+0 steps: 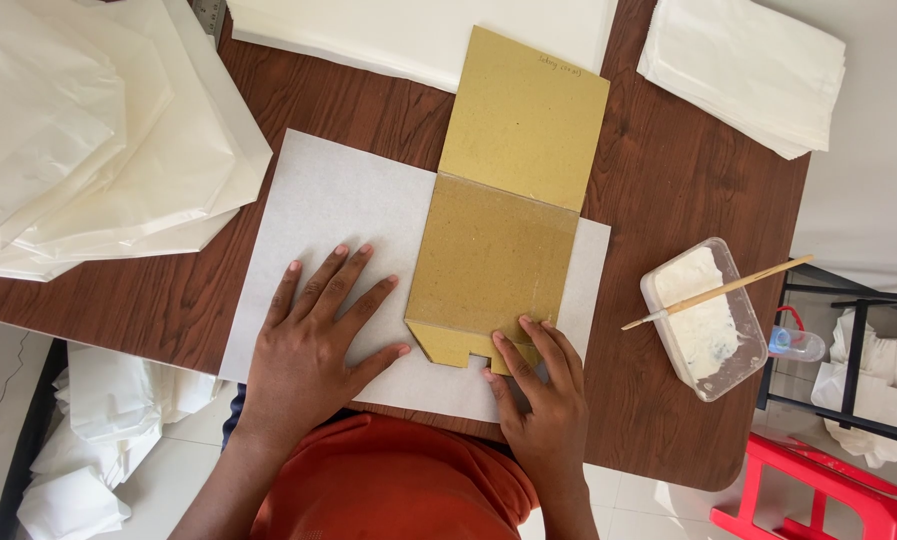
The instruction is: The person applies a white adhesive to the edges of a white paper sheet using a brush, then folds and presses the paper onto a brown cardboard template. They repeat the process of applying glue and folding the paper to cover the cardboard.
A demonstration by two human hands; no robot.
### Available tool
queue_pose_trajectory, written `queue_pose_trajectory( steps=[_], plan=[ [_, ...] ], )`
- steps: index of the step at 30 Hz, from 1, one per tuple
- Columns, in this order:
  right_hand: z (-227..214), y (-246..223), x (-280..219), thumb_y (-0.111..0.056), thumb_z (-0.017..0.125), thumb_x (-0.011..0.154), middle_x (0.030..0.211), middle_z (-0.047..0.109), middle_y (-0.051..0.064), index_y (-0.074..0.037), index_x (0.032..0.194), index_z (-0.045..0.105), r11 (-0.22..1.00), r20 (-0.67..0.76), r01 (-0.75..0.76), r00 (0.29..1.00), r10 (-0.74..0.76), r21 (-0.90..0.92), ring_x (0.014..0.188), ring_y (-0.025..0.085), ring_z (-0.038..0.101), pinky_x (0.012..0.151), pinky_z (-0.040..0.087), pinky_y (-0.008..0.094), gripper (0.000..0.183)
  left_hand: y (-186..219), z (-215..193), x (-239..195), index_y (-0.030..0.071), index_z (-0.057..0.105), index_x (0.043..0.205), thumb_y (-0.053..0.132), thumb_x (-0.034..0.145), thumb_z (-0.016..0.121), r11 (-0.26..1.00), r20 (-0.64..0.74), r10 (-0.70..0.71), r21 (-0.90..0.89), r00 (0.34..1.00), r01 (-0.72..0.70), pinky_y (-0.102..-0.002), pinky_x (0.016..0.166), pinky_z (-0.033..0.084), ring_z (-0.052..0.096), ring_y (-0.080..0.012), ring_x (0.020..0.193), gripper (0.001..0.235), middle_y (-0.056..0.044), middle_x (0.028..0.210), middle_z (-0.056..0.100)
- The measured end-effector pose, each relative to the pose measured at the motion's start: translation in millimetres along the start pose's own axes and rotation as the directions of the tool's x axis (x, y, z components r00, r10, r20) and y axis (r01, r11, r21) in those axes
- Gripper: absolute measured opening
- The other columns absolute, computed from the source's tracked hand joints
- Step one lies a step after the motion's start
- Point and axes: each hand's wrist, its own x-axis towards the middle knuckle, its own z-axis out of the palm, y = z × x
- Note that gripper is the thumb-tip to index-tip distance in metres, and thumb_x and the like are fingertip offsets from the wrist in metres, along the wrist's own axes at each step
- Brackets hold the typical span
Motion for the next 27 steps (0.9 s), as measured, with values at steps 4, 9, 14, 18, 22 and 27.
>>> queue_pose_trajectory(
  steps=[4,9,14,18,22,27],
  plan=[
    [0.4,0.0,-1.5,-0.025,0.073,0.094,0.145,0.059,0.01,-0.016,0.13,0.07,1.0,-0.001,-0.005,1.0,0.005,-0.003,0.137,0.035,0.053,0.112,0.051,0.049,0.036,0.2,0.1,0.0,0.02,0.064,0.14,0.057,0.094,0.066,1.0,-0.012,0.001,-0.007,1.0,-0.001,-0.05,0.123,0.033,0.047,-0.0252,0.148,0.059,-0.007,0.158,0.051],
    [2.5,2.0,-3.6,-0.023,0.075,0.093,0.146,0.058,0.009,-0.018,0.131,0.069,1.0,-0.008,-0.004,1.0,0.004,0.004,0.136,0.035,0.055,0.11,0.052,0.048,0.039,-0.3,0.5,-0.3,0.02,0.064,0.14,0.057,0.095,0.065,1.0,-0.006,0.007,0.002,1.0,-0.007,-0.05,0.124,0.032,0.046,-0.025,0.148,0.059,-0.007,0.159,0.05],
    [-0.2,-0.4,0.5,-0.024,0.074,0.094,0.145,0.059,0.011,-0.015,0.13,0.07,1.0,-0.021,0.022,1.0,-0.022,0.012,0.134,0.035,0.057,0.11,0.051,0.049,0.037,-0.4,-0.4,0.8,0.018,0.065,0.138,0.056,0.094,0.067,1.0,-0.017,0.002,-0.025,1.0,-0.002,-0.05,0.123,0.033,0.047,-0.0258,0.147,0.058,-0.008,0.157,0.052],
    [0.5,-0.7,-3.5,-0.023,0.074,0.094,0.147,0.058,0.011,-0.015,0.131,0.07,1.0,-0.015,0.006,1.0,-0.006,0.011,0.137,0.035,0.057,0.117,0.044,0.057,0.038,-0.2,-0.1,-0.4,0.017,0.065,0.138,0.056,0.095,0.068,1.0,-0.015,0.005,-0.026,1.0,-0.005,-0.05,0.123,0.033,0.047,-0.0257,0.147,0.058,-0.008,0.157,0.052],
    [1.7,0.9,-5.6,-0.024,0.075,0.094,0.147,0.059,0.01,-0.017,0.13,0.07,1.0,-0.022,0.004,1.0,-0.004,0.01,0.136,0.034,0.057,0.119,0.041,0.058,0.037,0.4,-0.3,-0.8,0.016,0.065,0.139,0.056,0.096,0.067,1.0,-0.013,0.003,-0.026,1.0,-0.004,-0.05,0.123,0.033,0.048,-0.0264,0.147,0.058,-0.009,0.157,0.052],
    [1.9,1.0,-7.0,-0.024,0.075,0.094,0.147,0.058,0.008,-0.019,0.13,0.07,1.0,-0.002,-0.009,1.0,0.009,-0.002,0.137,0.032,0.055,0.121,0.036,0.062,0.037,0.3,-0.1,-1.4,0.017,0.066,0.139,0.057,0.095,0.067,1.0,-0.015,0.003,-0.013,1.0,-0.004,-0.05,0.123,0.033,0.047,-0.0258,0.148,0.059,-0.008,0.157,0.051]
  ],
)
